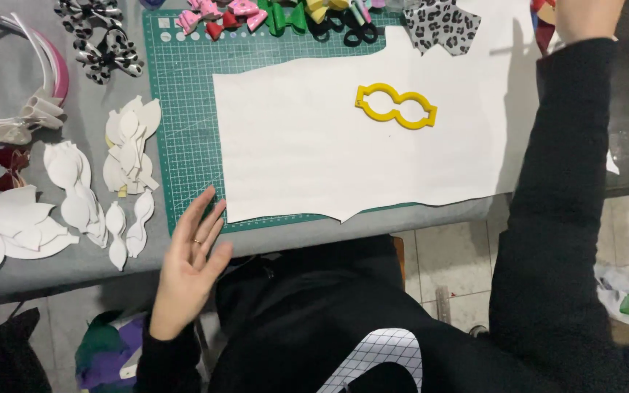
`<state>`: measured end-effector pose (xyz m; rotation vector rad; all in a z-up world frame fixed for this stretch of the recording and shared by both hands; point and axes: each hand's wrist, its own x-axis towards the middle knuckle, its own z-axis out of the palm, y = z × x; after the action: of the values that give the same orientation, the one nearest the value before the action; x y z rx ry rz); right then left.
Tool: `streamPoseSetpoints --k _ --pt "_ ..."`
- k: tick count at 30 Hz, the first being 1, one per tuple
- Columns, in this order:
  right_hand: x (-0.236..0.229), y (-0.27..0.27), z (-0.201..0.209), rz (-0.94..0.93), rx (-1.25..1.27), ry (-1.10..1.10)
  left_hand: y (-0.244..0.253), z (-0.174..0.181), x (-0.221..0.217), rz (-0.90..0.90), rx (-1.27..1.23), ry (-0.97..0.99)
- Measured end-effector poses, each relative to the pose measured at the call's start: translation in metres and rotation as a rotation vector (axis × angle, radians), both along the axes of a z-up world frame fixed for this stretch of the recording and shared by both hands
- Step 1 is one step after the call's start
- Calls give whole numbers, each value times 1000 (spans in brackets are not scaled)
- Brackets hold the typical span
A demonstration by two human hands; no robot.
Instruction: Outlining a butterfly-shaped pattern and a bow-shaped pattern onto a sheet of white leather or synthetic material using a pencil.
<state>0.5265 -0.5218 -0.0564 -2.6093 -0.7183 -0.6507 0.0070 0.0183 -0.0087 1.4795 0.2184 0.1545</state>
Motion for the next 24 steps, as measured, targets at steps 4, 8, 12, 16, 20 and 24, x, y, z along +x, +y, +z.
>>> streamPoseSetpoints --k 4,8,12,16,20,24 --pt "-87 -6 42 -56 -46 33 22 7 24 -55 -174 83" --pt "-142 -36 35 -300 -146 236 35 15 45 -43 -138 214" --pt "-147 -44 25 -367 -150 323 41 10 64 -137 -132 257" --pt "-136 -51 14 -360 -215 339 31 21 80 -161 238 256" --pt "-117 -47 8 -355 -316 326 22 21 89 -124 519 241" --pt "-131 -31 27 -338 -314 345 17 11 80 -98 516 156"
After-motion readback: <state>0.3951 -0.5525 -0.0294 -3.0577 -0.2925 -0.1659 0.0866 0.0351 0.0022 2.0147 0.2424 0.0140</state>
